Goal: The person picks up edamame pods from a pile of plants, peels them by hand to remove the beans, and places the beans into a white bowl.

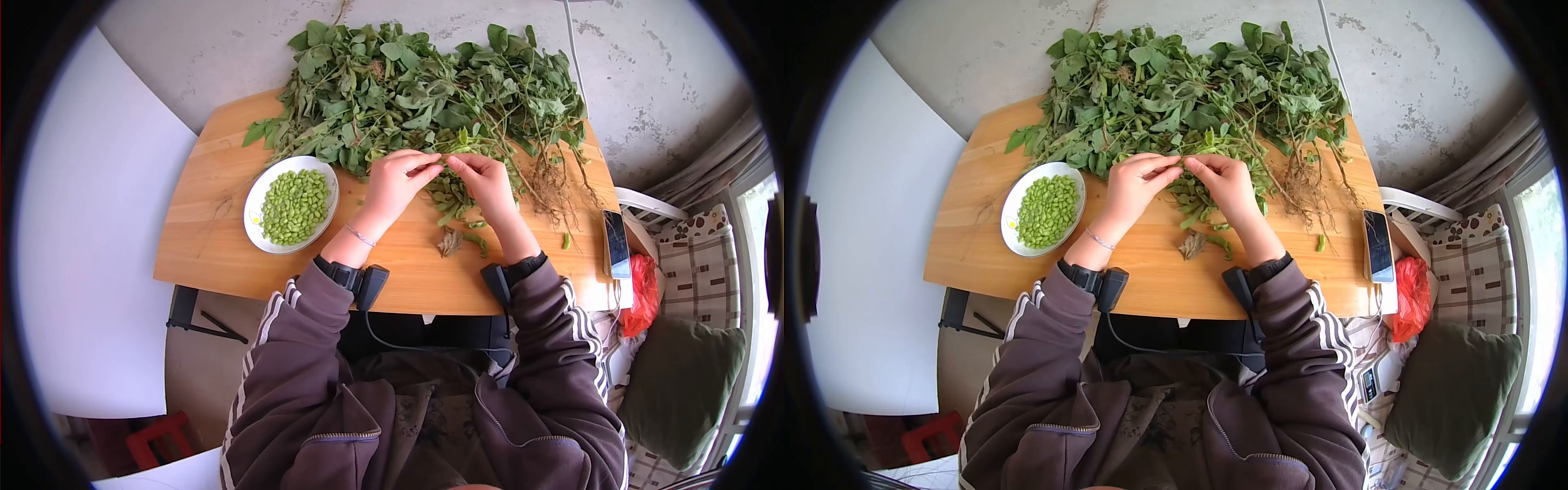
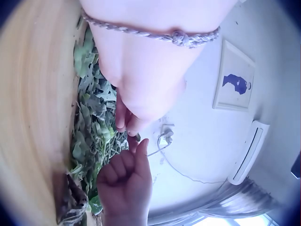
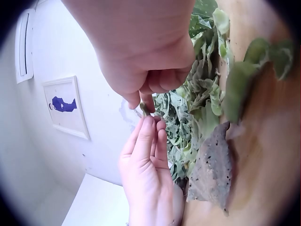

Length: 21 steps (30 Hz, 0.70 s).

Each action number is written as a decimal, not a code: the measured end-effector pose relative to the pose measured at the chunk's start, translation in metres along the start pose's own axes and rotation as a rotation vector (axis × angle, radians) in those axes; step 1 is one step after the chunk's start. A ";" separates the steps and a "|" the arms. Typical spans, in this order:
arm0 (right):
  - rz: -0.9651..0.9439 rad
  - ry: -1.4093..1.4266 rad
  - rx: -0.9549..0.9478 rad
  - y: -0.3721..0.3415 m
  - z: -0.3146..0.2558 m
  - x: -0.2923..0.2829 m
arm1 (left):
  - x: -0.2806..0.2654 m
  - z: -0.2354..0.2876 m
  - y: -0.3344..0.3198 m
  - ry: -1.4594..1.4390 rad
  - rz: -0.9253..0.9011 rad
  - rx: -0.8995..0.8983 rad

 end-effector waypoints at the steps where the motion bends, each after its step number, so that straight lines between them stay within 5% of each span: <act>1: -0.003 -0.018 0.016 -0.001 -0.003 -0.002 | 0.000 0.002 0.000 0.015 -0.003 0.014; 4: -0.016 -0.003 0.005 -0.001 -0.002 -0.004 | 0.006 -0.010 -0.003 -0.310 -0.087 -0.305; 10: -0.010 0.057 0.001 0.000 0.008 -0.002 | 0.006 -0.015 -0.005 -0.639 -0.152 -0.638; 21: -0.077 0.196 0.051 0.001 0.010 0.001 | 0.009 -0.021 -0.006 -0.821 -0.136 -0.736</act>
Point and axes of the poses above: each hand's wrist, its own y-axis towards the middle knuckle, its own x-axis out of the palm, z = x × y, the point moved 4 cm from there along y, towards the middle knuckle, and after that the axes turned 4 degrees about z, right-handed, at the moved point
